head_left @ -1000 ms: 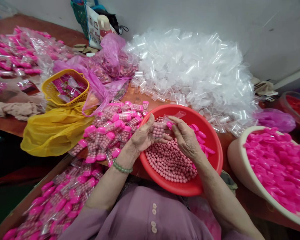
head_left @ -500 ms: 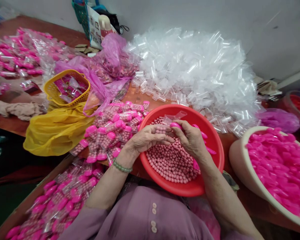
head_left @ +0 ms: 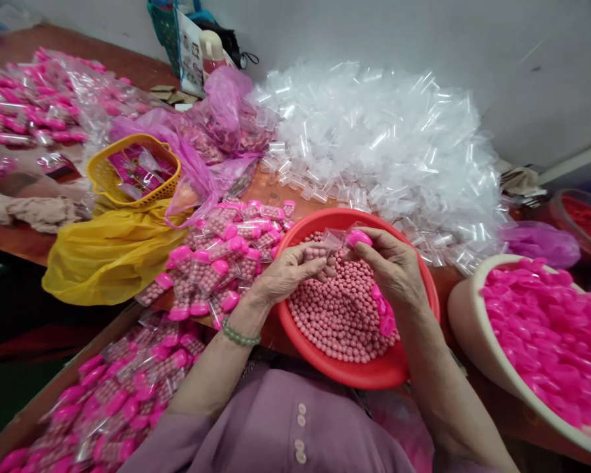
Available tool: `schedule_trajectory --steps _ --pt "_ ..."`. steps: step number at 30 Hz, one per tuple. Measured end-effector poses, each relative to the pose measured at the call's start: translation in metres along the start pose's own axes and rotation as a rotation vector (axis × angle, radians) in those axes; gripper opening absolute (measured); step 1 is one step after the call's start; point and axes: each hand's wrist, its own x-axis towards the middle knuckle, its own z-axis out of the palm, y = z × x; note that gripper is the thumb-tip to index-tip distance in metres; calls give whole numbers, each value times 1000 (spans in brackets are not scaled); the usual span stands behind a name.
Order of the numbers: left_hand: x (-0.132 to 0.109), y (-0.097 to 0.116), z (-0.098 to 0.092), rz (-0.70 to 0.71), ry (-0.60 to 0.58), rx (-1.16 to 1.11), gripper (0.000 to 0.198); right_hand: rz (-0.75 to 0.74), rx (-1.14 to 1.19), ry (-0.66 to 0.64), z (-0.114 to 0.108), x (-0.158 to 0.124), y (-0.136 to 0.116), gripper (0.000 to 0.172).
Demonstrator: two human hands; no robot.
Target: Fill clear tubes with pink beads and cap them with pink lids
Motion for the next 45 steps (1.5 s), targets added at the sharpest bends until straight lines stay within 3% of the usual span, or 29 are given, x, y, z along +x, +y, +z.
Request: schedule_trajectory --steps 3,10,14,21,26,35,40,45 --pt "0 -1 0 -15 -35 -29 33 -92 -63 -4 8 4 -5 32" --pt "-1 3 1 14 -132 38 35 -244 -185 -96 31 5 -7 21" --pt "0 3 0 9 -140 66 36 -252 -246 -78 31 4 -3 22" --pt "0 5 0 -50 -163 140 38 -391 -441 -105 22 4 0 20" --pt "1 8 3 -83 -170 159 41 -303 -371 -138 17 3 -1 11" --pt "0 9 2 -144 -228 251 35 -244 -427 -273 6 5 -8 13" --pt "0 10 0 -134 -267 294 34 -268 -420 -249 5 2 -5 13" --pt "0 13 -1 -137 -324 262 41 -106 -290 -287 3 1 -2 16"
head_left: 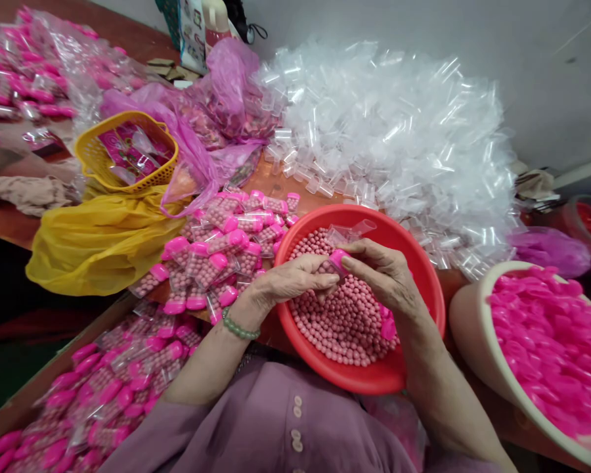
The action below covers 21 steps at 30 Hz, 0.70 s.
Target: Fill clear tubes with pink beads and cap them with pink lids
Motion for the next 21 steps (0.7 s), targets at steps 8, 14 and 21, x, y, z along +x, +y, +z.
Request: schedule_trajectory --steps 8,14,21 --pt "3 -4 -1 -19 61 -142 43 -142 -178 168 15 -4 1 13" --pt "3 -7 1 -5 112 -227 41 -357 -488 118 15 -7 3 28" --pt "2 -9 3 -38 188 -335 38 -485 -838 94 28 -9 7 80"
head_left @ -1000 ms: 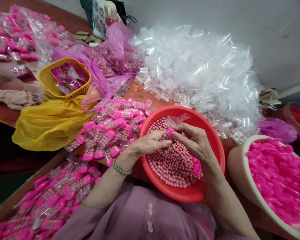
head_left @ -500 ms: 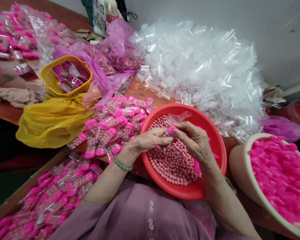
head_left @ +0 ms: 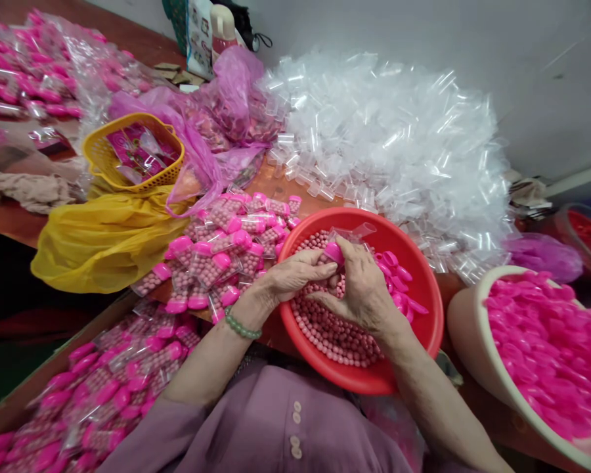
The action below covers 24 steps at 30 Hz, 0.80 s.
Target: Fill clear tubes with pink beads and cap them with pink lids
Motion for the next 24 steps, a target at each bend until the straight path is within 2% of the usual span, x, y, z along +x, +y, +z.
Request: schedule_trajectory --steps 5,8,13,19,24 --pt "1 0 0 54 -34 -19 40 -83 -138 128 8 4 -1 69" --pt "0 -1 -2 74 -62 -27 39 -123 -156 175 10 7 1 70" --pt "-2 -2 -4 92 -32 -75 38 -190 -152 178 8 13 1 71" --pt "-3 -3 -5 72 -39 -93 38 -166 -120 123 6 14 -2 69" --pt "-1 -2 -5 82 -20 -103 41 -177 -125 138 7 15 1 68"
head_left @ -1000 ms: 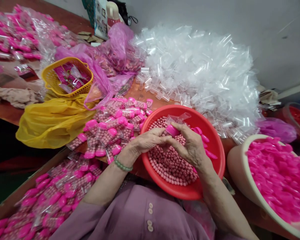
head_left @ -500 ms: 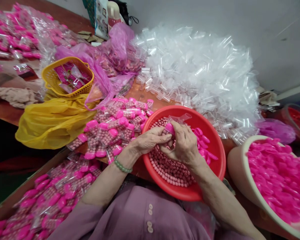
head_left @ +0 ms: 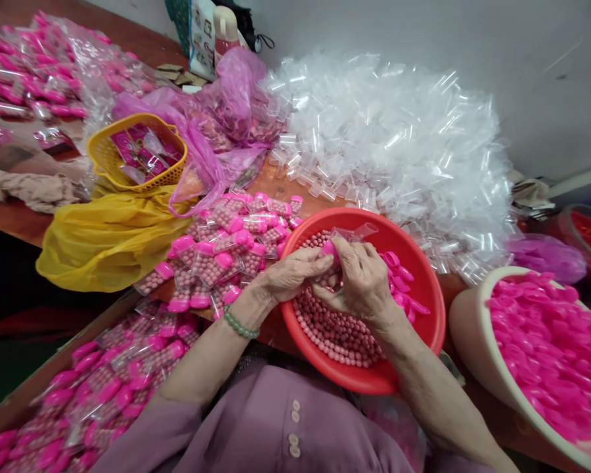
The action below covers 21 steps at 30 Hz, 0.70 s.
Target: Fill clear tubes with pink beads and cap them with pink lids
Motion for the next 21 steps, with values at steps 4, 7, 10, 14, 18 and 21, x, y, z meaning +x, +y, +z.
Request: schedule_trajectory --steps 4,7,10,14,18,21 --pt "8 2 6 -3 111 -36 50 59 -11 -94 1 -3 3 73" --pt "14 2 13 -63 233 -16 49 74 19 -157 1 -8 3 77" --pt "18 -3 20 6 384 -4 32 66 21 -143 1 -12 1 74" --pt "18 -13 28 185 589 64 20 -21 -9 -40 2 -13 -2 73" --pt "15 -19 29 158 693 166 27 -107 -29 44 4 -11 -4 73" --pt "12 -20 27 186 711 212 28 -132 -28 56 6 -7 -8 70"
